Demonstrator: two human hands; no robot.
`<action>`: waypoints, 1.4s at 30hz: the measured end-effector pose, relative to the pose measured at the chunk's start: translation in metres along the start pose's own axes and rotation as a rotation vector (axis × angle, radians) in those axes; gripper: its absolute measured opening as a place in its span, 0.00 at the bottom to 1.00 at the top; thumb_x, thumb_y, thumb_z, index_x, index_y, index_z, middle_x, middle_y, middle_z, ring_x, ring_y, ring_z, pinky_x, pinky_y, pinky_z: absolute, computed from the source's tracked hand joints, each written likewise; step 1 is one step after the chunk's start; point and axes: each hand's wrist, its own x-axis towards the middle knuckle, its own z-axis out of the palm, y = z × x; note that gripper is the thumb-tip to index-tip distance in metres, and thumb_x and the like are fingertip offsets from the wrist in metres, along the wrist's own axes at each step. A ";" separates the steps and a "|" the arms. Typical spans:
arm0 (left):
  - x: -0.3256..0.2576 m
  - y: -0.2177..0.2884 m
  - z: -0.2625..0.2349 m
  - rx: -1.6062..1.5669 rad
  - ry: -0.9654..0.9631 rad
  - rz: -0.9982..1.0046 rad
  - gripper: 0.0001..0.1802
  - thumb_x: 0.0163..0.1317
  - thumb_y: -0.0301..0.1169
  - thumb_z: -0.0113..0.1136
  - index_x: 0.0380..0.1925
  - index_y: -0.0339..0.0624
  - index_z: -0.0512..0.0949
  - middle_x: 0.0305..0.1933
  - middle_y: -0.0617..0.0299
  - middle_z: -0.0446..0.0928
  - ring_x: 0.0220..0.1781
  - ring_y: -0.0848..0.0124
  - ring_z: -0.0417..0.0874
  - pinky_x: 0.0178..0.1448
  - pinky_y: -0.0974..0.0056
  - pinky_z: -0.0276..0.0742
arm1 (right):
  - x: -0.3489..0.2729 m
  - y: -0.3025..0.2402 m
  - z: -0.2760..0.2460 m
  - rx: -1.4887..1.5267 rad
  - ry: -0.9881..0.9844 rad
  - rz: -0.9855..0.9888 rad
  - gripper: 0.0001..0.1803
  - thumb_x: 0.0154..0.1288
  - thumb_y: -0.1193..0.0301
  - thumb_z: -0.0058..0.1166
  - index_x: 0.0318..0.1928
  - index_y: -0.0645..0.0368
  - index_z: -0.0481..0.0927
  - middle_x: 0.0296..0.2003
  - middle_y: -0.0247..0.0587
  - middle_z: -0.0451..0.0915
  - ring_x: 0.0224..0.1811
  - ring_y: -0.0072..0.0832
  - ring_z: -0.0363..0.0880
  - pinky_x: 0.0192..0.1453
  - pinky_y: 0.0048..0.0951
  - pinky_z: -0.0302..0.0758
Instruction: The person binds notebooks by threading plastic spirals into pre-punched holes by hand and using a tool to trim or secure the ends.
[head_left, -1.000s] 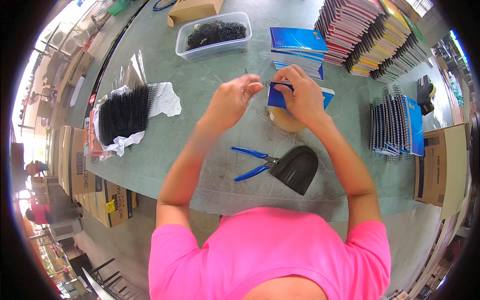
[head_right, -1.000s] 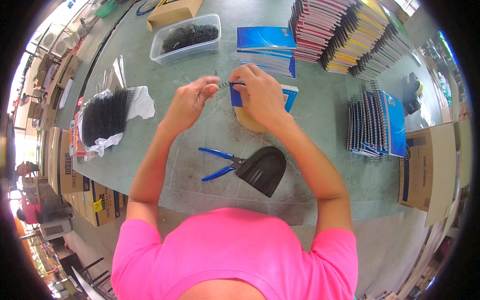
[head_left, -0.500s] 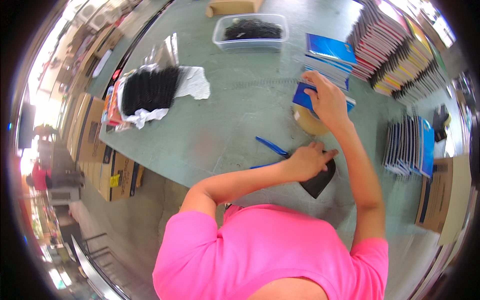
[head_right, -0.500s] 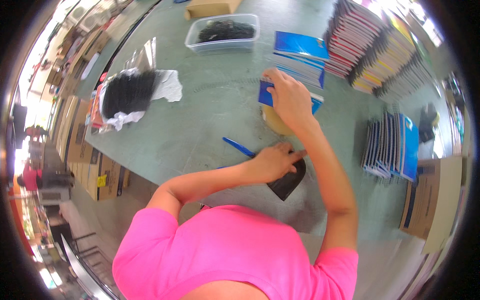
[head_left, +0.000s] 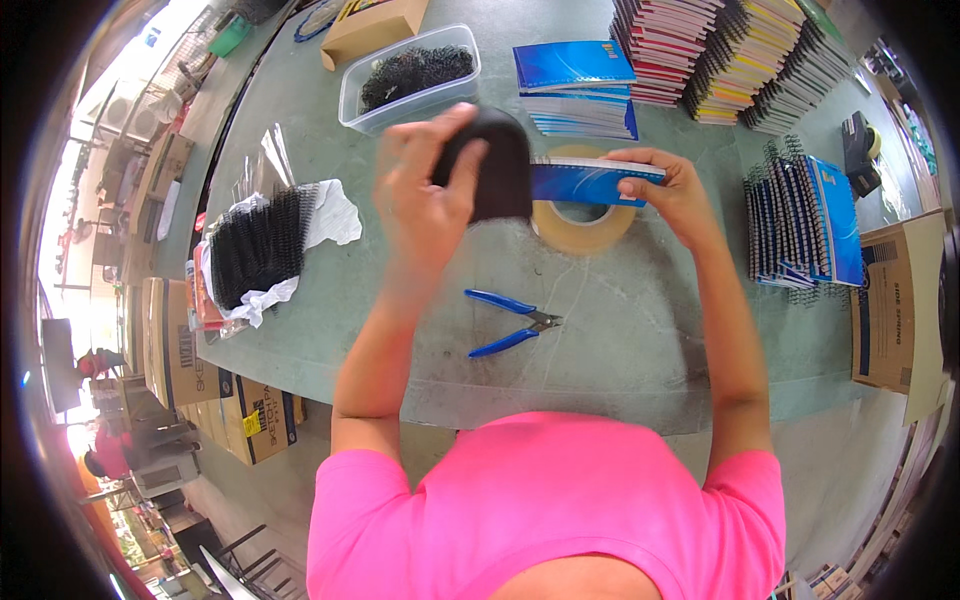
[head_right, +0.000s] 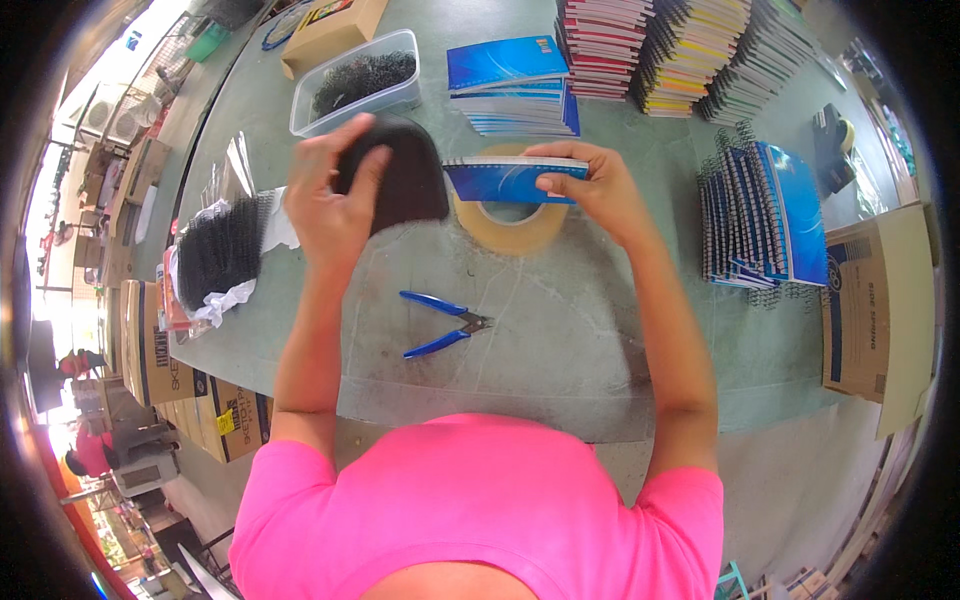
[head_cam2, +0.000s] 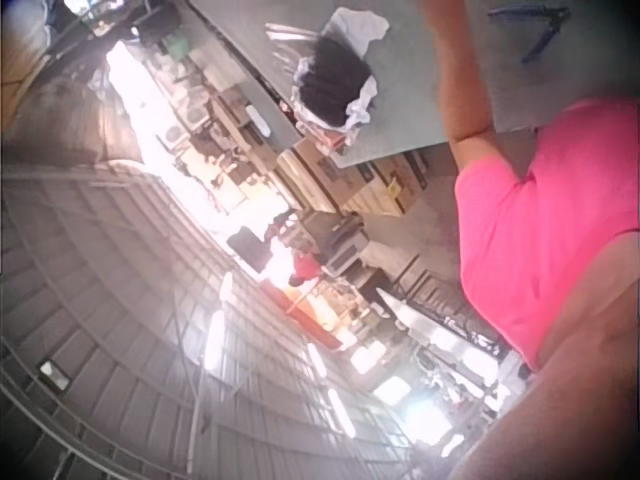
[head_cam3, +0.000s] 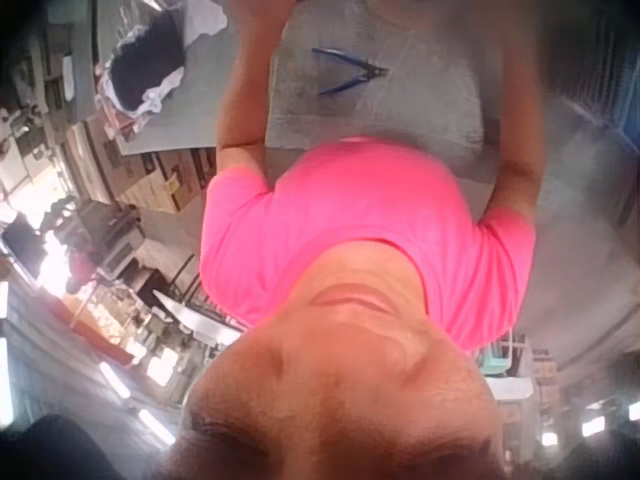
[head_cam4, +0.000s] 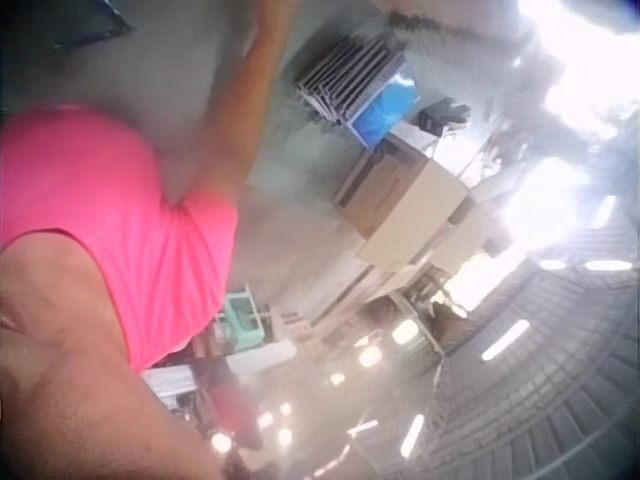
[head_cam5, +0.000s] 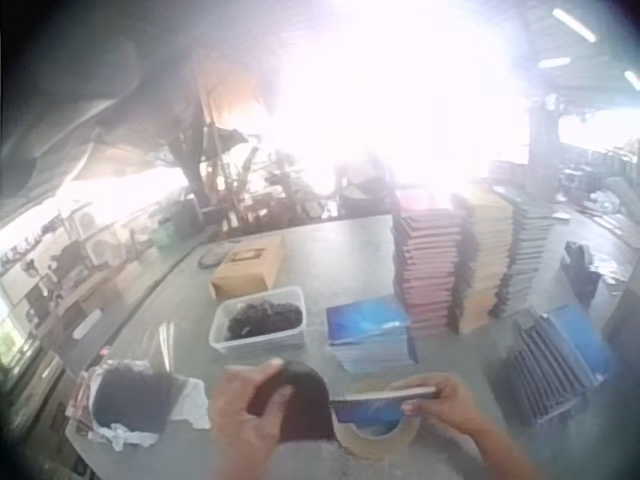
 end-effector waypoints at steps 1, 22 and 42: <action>-0.007 -0.006 0.007 0.040 -0.143 0.054 0.18 0.48 0.25 0.66 0.42 0.50 0.80 0.35 0.59 0.77 0.39 0.63 0.78 0.44 0.63 0.74 | -0.001 0.008 0.001 -0.010 0.006 0.018 0.14 0.56 0.75 0.61 0.44 0.62 0.81 0.37 0.32 0.81 0.38 0.16 0.76 0.43 0.18 0.74; 0.001 0.007 0.029 0.056 -0.239 0.212 0.15 0.49 0.23 0.66 0.40 0.46 0.81 0.35 0.64 0.76 0.35 0.72 0.76 0.36 0.68 0.71 | -0.004 0.019 0.006 0.022 0.117 -0.020 0.13 0.54 0.75 0.62 0.42 0.61 0.81 0.36 0.33 0.82 0.37 0.17 0.77 0.44 0.20 0.73; -0.004 0.035 0.046 -0.060 -0.525 0.121 0.14 0.48 0.22 0.65 0.38 0.43 0.81 0.34 0.57 0.74 0.34 0.64 0.75 0.40 0.64 0.71 | -0.011 0.023 0.011 0.028 -0.032 -0.058 0.16 0.59 0.80 0.54 0.50 0.64 0.78 0.43 0.34 0.81 0.42 0.16 0.74 0.49 0.20 0.70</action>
